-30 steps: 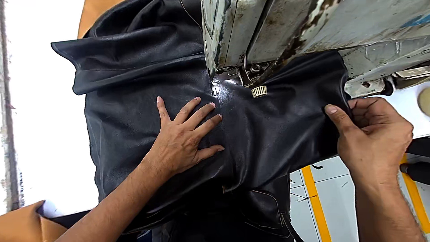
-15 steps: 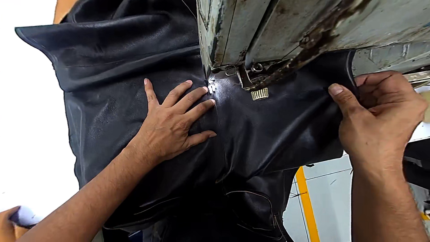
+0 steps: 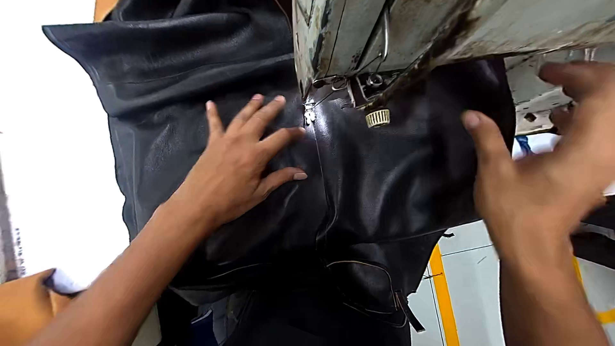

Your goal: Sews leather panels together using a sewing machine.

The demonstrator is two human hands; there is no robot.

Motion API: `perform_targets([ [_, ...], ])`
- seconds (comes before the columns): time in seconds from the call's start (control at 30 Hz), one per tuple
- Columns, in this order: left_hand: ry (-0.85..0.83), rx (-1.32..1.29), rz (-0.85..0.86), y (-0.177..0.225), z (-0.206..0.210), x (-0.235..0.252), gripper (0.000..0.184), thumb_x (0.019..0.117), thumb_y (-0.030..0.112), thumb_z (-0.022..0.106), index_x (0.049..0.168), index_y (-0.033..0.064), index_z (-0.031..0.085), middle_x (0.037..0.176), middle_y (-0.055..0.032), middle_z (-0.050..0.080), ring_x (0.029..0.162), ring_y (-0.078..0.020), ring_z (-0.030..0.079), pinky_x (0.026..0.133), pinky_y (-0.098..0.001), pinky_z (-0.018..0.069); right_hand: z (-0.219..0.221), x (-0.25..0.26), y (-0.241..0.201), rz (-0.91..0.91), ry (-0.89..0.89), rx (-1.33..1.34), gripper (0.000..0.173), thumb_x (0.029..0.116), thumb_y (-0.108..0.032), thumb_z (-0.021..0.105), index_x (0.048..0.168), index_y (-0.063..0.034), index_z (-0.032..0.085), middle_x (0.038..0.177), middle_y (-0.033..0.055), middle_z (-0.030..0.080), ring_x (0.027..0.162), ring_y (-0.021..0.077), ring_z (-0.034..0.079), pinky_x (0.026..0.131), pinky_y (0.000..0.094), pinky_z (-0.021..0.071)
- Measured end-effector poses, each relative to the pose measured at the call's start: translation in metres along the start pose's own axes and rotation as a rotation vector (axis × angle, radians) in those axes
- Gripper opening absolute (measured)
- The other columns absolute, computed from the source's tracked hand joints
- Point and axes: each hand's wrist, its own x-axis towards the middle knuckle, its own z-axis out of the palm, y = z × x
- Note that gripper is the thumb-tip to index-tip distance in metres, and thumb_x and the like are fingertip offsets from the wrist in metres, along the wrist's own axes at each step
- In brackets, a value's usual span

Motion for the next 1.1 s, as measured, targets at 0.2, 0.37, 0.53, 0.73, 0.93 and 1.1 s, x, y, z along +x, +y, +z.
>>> perform_targets([
  [0.2,0.327,0.087,-0.916,0.008,-0.018,-0.173,0.088,0.0914,0.064,0.063,0.143,-0.0057,0.050,0.141,-0.0396,0.047,0.128,-0.0586,0.046,0.103,-0.0715,0.0377,0.035,-0.164,-0.071,0.186,-0.685,0.699,0.043,0.0989,-0.035,0.069,0.130,-0.0064,0.069,0.126,0.0064,0.072,0.113,0.0169,0.071,0.097,0.0375,0.0623],
  [0.37,0.334,-0.293,-0.905,0.017,-0.022,-0.159,0.033,0.1027,0.044,0.058,0.110,0.0122,0.061,0.075,0.0010,0.065,0.061,-0.0093,0.063,0.056,-0.0302,0.0536,0.068,-0.154,-0.080,0.394,-1.175,0.443,0.084,0.0936,-0.066,0.060,0.149,-0.0031,0.048,0.146,0.0170,0.054,0.135,0.0270,0.055,0.113,0.0467,0.0461],
  [0.53,0.480,-0.650,-0.921,0.007,-0.044,-0.132,0.026,0.1043,0.039,0.058,0.119,0.0184,0.053,0.080,0.0076,0.066,0.067,-0.0020,0.068,0.062,-0.0235,0.0593,0.091,-0.160,-0.076,0.550,-1.163,0.686,0.064,0.0931,-0.056,0.068,0.139,-0.0116,0.062,0.131,0.0102,0.066,0.121,0.0207,0.063,0.103,0.0420,0.0514],
  [0.73,0.397,0.188,-0.756,0.005,-0.036,-0.140,0.071,0.0997,0.041,0.063,0.144,-0.0076,0.037,0.134,-0.0402,0.050,0.120,-0.0613,0.052,0.097,-0.0746,0.0403,0.054,-0.162,-0.081,0.355,-0.960,0.469,0.054,0.0926,-0.061,0.065,0.132,-0.0240,0.068,0.122,-0.0011,0.070,0.112,0.0148,0.067,0.096,0.0438,0.0569],
  [0.93,0.224,0.027,-0.020,0.065,0.035,-0.145,0.039,0.0976,0.042,0.067,0.125,0.0137,0.069,0.127,-0.0111,0.067,0.121,-0.0317,0.061,0.100,-0.0551,0.0470,0.037,-0.165,-0.004,0.622,0.003,0.611,0.070,0.0865,-0.032,0.081,0.139,-0.0033,0.045,0.130,0.0100,0.058,0.115,0.0162,0.063,0.091,0.0356,0.0574],
  [1.1,0.249,-0.184,-0.003,0.048,0.042,-0.146,0.020,0.0992,0.022,0.061,0.107,0.0142,0.077,0.129,-0.0044,0.071,0.130,-0.0272,0.059,0.108,-0.0514,0.0436,0.043,-0.140,0.020,0.927,0.212,0.896,0.072,0.0820,-0.001,0.083,0.135,-0.0081,0.036,0.108,0.0075,0.064,0.085,0.0188,0.073,0.076,0.0387,0.0653],
])
